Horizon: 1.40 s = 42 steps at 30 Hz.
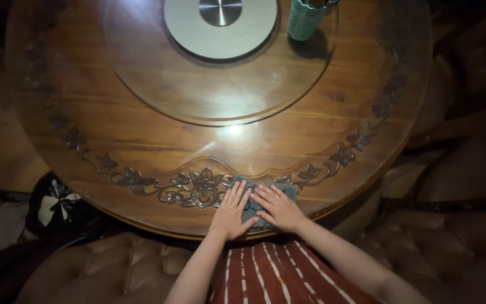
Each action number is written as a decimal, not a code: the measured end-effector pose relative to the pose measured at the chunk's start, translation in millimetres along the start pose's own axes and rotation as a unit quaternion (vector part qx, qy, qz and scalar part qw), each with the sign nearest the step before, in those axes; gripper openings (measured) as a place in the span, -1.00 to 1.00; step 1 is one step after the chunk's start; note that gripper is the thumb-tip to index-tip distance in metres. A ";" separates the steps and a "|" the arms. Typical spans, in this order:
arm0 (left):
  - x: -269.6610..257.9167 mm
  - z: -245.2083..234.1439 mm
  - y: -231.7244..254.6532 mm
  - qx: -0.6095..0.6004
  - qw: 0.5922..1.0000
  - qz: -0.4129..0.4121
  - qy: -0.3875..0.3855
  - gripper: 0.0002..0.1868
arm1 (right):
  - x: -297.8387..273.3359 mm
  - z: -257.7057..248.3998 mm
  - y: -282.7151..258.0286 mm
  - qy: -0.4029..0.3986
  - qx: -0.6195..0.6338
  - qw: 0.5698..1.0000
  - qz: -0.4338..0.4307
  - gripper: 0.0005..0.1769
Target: Clean the circular glass tabletop with a cloth.
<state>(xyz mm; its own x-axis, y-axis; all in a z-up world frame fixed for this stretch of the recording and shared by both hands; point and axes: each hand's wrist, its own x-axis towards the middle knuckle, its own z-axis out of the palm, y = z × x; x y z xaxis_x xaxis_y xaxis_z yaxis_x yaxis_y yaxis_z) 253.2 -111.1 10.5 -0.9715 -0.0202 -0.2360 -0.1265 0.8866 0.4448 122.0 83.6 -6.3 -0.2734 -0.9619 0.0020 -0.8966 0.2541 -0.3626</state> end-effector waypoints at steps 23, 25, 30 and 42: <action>130.7 -59.5 -42.9 -0.153 0.965 -0.015 0.211 -0.56 | 135.8 -53.1 82.0 0.066 0.109 0.977 0.173 -0.64; 146.0 -106.1 -28.5 -0.152 0.965 0.032 0.212 -0.59 | 151.4 -64.6 105.2 0.074 0.123 0.971 0.189 -0.68; 167.5 -172.4 -5.9 -0.068 0.904 -0.011 0.421 -0.30 | 190.5 -46.1 160.7 0.288 0.489 0.772 0.284 -0.42; 179.7 -60.3 -111.3 -0.604 0.662 -0.312 0.316 -0.56 | 267.5 -9.2 114.5 0.323 0.779 0.326 0.428 -0.70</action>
<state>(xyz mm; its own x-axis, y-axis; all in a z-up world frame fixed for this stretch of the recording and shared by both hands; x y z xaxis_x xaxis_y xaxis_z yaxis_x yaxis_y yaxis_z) 80.6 -241.3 -29.4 -0.4961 -0.7361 -0.4606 -0.2393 -0.3940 0.8874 -57.0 -143.7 -38.8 -0.6577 -0.2567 -0.7082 0.7316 -0.4415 -0.5195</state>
